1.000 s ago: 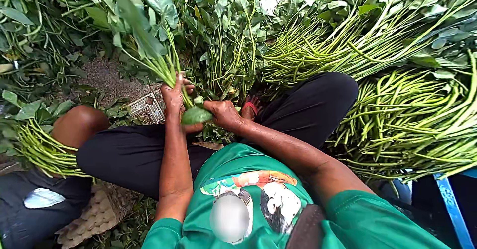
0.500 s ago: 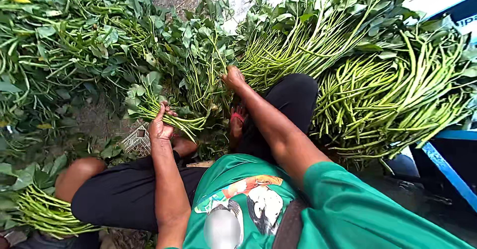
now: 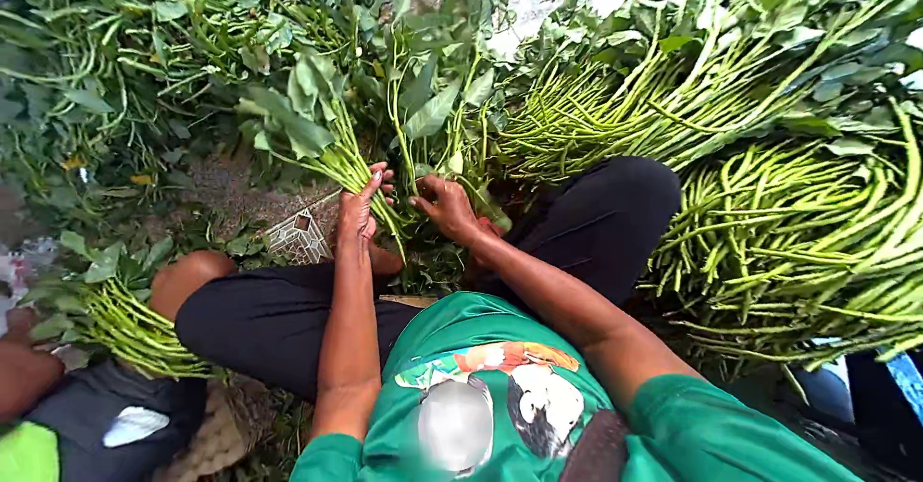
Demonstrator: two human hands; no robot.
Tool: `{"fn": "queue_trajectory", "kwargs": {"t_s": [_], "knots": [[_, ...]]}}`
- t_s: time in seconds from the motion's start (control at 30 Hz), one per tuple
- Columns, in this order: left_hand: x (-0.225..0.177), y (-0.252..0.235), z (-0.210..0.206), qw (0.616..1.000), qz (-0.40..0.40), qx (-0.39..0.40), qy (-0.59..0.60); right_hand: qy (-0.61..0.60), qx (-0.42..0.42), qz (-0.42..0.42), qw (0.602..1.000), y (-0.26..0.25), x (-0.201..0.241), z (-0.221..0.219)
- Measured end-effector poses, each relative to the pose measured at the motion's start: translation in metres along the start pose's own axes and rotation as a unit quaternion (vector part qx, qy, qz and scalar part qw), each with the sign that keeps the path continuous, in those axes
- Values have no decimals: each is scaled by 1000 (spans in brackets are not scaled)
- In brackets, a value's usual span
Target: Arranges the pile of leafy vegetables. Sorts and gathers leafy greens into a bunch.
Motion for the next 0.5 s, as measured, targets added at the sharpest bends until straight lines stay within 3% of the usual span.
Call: {"fn": "queue_trajectory", "kwargs": {"t_s": [0.2,0.3,0.4,0.5], "knots": [[3,4,18,994,-5,-98,-36,68,53,119,989,30,12,-48],[1,6,27,994,-12,-85,-67,71,108,59,990,19,3,-49],[0,8,24,993,-32,-66,-93,34,93,-30,995,-10,-1,-44],[3,12,16,990,-24,-77,-113,-156,54,-100,981,-38,6,-48]]}}
Point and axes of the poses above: each hand's wrist, its own y-axis away from the middle knuckle, its own z-axis out of the back of the hand, x = y × z, the point moved 8 cm from there along -y, towards the middle knuckle, and after that the axes turned 1 degree about y, right-handed, at the moved point
